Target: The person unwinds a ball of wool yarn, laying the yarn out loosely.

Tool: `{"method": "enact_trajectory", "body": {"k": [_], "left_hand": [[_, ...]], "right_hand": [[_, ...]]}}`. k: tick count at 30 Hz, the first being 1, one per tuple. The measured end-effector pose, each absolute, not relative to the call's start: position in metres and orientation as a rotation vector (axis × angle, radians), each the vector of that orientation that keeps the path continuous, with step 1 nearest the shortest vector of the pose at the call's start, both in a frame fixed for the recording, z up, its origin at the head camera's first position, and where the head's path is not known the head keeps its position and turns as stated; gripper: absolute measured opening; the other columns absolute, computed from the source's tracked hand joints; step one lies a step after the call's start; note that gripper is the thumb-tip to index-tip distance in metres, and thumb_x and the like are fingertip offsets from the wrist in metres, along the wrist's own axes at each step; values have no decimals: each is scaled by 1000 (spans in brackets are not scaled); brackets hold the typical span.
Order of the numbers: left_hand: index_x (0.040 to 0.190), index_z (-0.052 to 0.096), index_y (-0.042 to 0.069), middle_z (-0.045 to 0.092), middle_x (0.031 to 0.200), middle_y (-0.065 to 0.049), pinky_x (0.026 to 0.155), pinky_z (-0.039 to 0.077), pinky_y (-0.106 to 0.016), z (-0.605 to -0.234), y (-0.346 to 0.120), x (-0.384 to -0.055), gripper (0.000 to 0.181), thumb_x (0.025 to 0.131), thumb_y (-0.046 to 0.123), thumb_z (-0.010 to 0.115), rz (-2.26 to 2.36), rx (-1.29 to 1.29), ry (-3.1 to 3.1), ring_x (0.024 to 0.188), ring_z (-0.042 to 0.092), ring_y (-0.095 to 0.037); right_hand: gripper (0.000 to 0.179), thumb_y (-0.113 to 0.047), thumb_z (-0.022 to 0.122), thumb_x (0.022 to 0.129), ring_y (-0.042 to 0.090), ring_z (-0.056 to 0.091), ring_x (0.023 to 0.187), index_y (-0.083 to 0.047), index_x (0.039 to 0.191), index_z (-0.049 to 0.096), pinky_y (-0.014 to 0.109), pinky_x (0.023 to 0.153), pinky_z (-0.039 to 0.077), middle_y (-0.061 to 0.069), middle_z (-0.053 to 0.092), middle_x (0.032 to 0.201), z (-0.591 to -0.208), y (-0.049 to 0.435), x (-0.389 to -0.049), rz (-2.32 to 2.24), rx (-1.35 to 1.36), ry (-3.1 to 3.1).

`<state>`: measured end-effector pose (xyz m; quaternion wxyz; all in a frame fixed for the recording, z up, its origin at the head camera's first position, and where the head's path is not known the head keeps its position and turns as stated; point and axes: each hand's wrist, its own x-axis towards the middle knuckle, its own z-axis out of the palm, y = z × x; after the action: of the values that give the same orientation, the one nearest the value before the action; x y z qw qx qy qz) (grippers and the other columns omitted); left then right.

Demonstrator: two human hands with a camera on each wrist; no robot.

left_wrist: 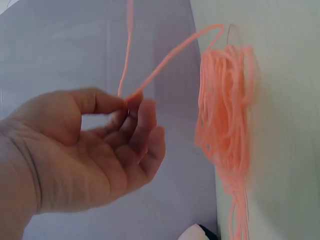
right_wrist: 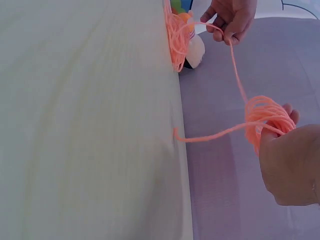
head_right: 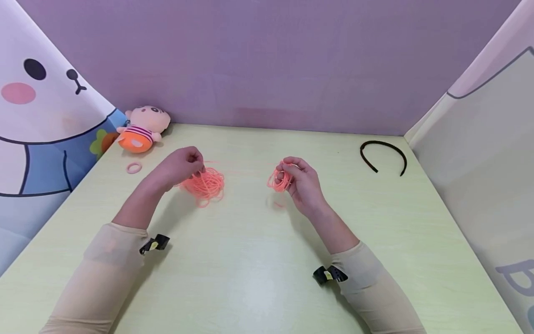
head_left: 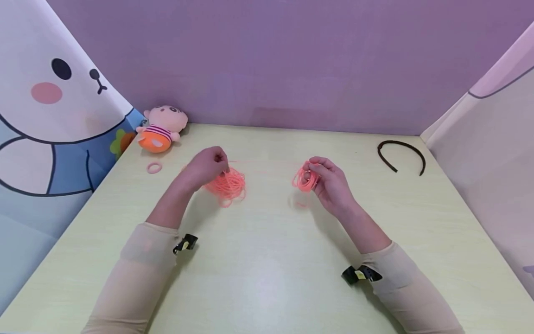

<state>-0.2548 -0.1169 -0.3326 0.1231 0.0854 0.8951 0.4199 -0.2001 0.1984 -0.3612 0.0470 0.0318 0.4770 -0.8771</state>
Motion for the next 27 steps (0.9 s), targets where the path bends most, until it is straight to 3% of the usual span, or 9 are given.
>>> {"method": "enact_trajectory", "body": {"k": [4, 8, 13, 20, 27], "left_hand": [[107, 53, 1, 64, 105, -19, 64, 45, -31, -328, -125, -256, 12, 99, 7, 47, 1318, 65, 2707, 93, 61, -32], [116, 51, 1, 59, 111, -18, 73, 46, -37, -324, -125, -254, 19, 99, 10, 47, 1285, 11, 2808, 94, 55, -30], [125, 52, 3, 60, 121, -16, 86, 50, -43, -320, -104, -243, 26, 100, 11, 52, 1201, 299, 2779, 105, 58, -30], [110, 65, 10, 67, 106, -2, 86, 51, -38, -327, -64, -220, 14, 99, 18, 66, 1150, 825, 2605, 102, 63, -19], [117, 67, 14, 67, 105, 4, 82, 53, -33, -336, -42, -207, 21, 98, 22, 69, 1162, 923, 2530, 99, 62, -14]], "right_hand": [[10, -1, 48, 105, 16, 63, 78, 0, 112, 54, 23, 69, 56, 9, 64, 93, -362, 198, -200, -2618, 95, 1497], [11, -2, 48, 104, 16, 64, 76, 1, 113, 54, 24, 68, 56, 10, 65, 93, -363, 198, -199, -2523, 19, 1556], [11, 1, 47, 104, 17, 63, 72, 1, 112, 55, 25, 65, 54, 11, 66, 93, -365, 196, -195, -2360, -180, 1631], [10, 1, 49, 104, 19, 63, 76, 0, 112, 55, 28, 70, 55, 12, 66, 97, -366, 194, -191, -2175, -407, 1658], [12, 2, 52, 102, 18, 65, 78, -1, 114, 57, 29, 71, 56, 10, 69, 98, -367, 193, -191, -2103, -442, 1680]]}}
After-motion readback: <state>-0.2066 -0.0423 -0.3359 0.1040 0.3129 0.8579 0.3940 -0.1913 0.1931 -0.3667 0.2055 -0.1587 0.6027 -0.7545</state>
